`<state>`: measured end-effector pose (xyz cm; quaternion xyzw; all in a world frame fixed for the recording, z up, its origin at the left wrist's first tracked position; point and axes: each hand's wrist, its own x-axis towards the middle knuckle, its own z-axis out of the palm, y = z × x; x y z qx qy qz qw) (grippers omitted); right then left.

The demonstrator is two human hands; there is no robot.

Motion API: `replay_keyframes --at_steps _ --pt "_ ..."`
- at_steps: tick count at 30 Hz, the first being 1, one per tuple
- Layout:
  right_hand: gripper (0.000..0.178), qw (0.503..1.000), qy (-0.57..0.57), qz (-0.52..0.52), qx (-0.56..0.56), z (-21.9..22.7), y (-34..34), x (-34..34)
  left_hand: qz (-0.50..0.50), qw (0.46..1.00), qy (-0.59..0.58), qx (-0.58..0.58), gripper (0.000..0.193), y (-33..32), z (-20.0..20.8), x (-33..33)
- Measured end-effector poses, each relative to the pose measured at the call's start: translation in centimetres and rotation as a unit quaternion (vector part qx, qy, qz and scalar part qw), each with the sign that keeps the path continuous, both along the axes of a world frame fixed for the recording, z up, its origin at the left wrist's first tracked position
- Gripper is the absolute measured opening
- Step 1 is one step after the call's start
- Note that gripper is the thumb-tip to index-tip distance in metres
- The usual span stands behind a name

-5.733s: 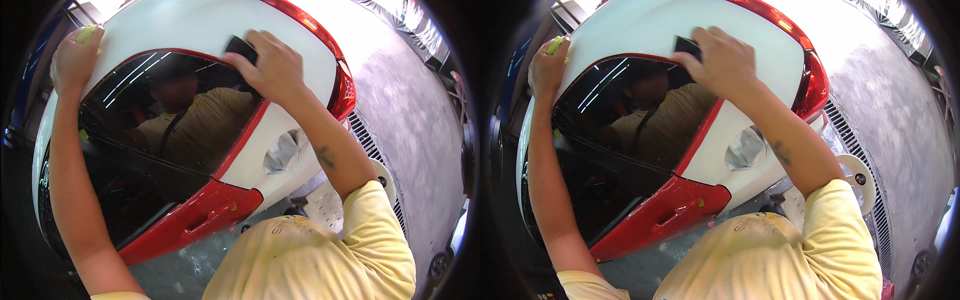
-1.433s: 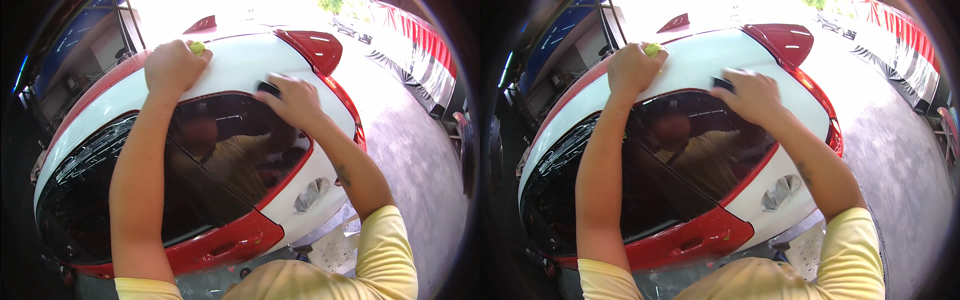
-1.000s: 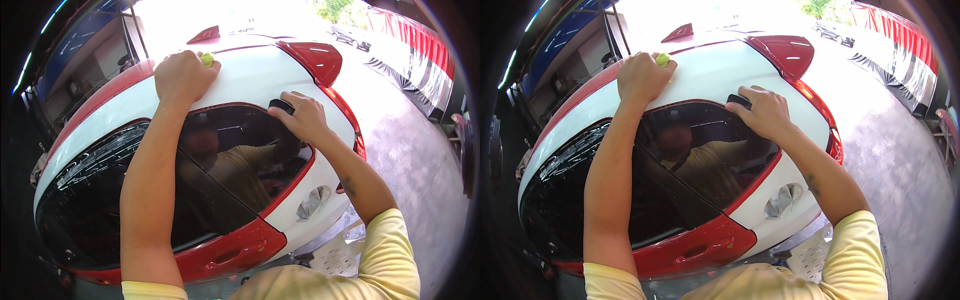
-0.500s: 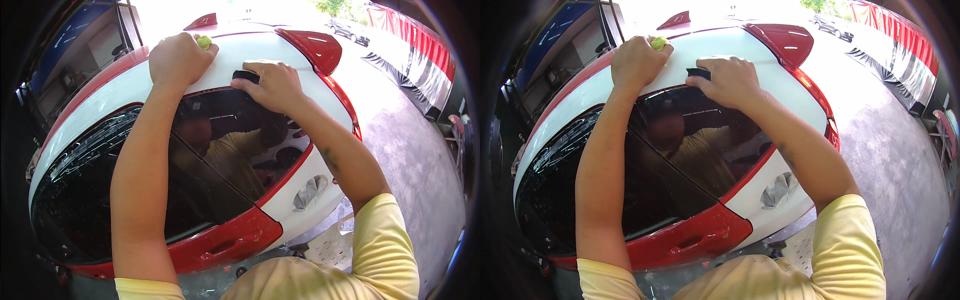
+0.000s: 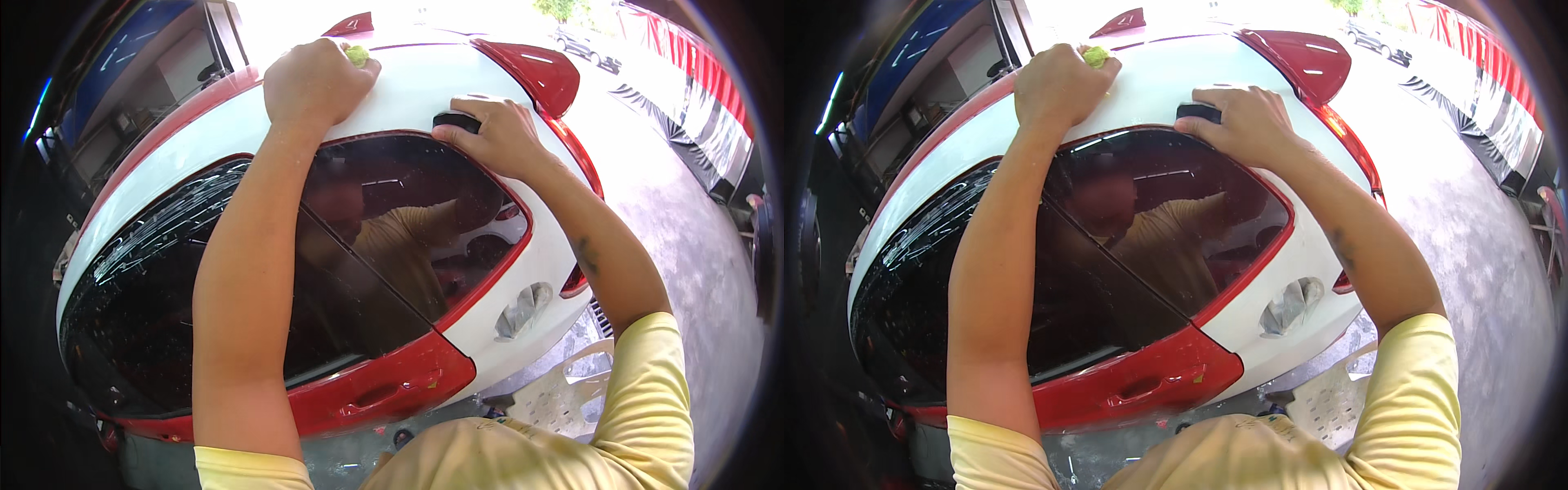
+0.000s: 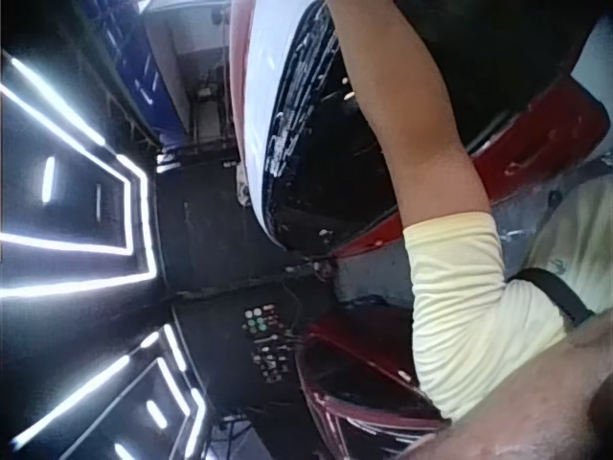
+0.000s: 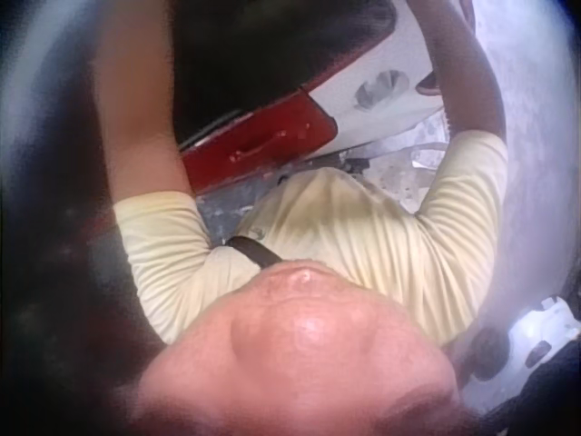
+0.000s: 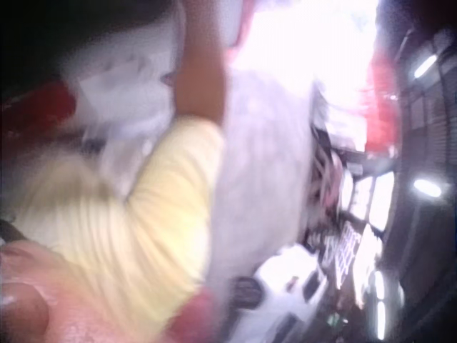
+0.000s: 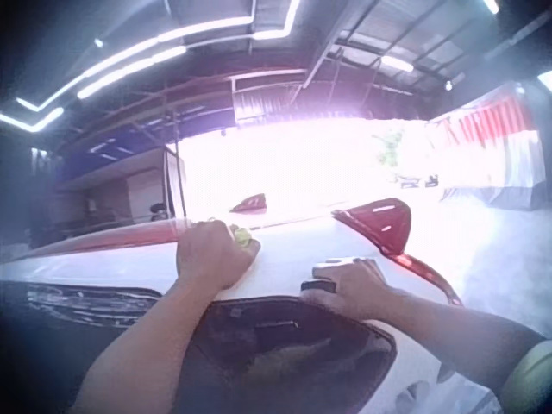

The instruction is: The person cleans and polishes the window trim of a red and white car using a cloth and a small applicator pad, wiping along the edges of the window and the body panels.

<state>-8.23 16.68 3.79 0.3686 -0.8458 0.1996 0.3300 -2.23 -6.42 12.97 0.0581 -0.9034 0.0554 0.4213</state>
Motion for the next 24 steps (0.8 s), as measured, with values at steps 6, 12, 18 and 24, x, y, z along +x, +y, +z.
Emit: replay_keyframes --at_steps 6,12,18,24 --pt "0.065 0.992 -0.033 0.090 0.081 5.0 -5.2 2.2 -0.075 0.996 0.000 0.038 0.062 -3.3 0.6 -0.9" --pt "0.082 0.998 -0.004 -0.003 0.057 3.0 -0.7 0.0 -0.131 0.984 -0.073 0.091 0.066 -14.0 2.9 6.0" --pt "0.069 0.995 -0.003 0.086 0.054 4.9 -7.6 2.5 -0.017 0.995 0.062 0.082 0.059 -23.7 2.4 12.6" --pt "0.049 0.982 0.135 0.127 0.044 4.8 -15.3 4.8 0.072 0.989 0.063 0.109 0.074 -23.1 2.1 12.2"
